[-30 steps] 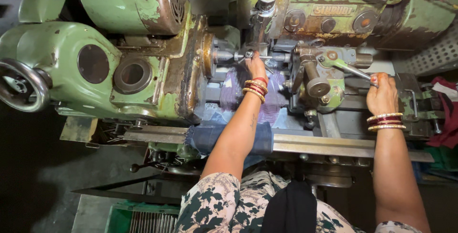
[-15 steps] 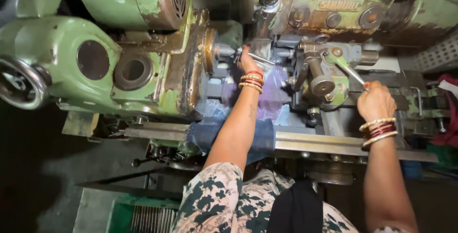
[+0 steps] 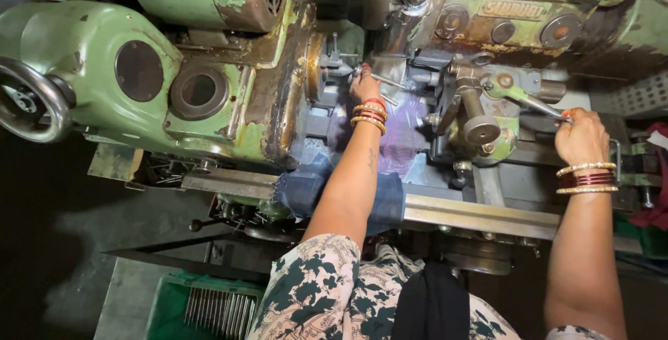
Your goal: The person operates a metal turning machine, repeatedly inserting small metal rods into the chuck, activating the cutting tool, and then removing the finished rods to place them into a green bin. The process is repeated continuously throughout the clip.
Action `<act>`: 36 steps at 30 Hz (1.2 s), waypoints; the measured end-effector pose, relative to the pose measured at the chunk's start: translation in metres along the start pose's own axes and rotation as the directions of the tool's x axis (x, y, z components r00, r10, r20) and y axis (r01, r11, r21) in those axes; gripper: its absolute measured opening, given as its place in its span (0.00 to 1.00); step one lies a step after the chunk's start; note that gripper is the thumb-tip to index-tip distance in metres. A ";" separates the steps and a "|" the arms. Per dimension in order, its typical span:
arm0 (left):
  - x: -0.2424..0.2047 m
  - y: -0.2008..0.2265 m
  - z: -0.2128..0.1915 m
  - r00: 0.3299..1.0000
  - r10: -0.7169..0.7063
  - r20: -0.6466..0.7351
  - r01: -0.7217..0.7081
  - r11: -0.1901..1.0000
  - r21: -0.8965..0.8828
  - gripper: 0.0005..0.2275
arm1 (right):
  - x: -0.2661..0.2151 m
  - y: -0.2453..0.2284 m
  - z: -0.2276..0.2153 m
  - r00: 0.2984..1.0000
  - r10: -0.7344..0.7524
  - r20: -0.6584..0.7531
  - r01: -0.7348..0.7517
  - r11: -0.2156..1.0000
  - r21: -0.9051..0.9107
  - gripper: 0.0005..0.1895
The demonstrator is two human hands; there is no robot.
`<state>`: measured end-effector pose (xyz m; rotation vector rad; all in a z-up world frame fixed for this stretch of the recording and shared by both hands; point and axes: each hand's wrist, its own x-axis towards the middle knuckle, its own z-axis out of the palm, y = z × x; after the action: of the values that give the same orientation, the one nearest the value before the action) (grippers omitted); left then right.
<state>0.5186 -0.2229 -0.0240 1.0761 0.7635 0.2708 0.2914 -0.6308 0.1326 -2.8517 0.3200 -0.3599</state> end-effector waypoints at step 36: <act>-0.042 0.020 -0.001 0.785 -0.169 0.596 -0.559 0.220 0.799 0.21 | -0.180 0.112 -0.035 0.806 0.587 -0.081 -0.539 0.783 0.310 0.16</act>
<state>0.4911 -0.2354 0.0109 2.3877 0.0793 -0.4363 0.0911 -0.6995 0.0963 -2.3057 1.0461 -0.4795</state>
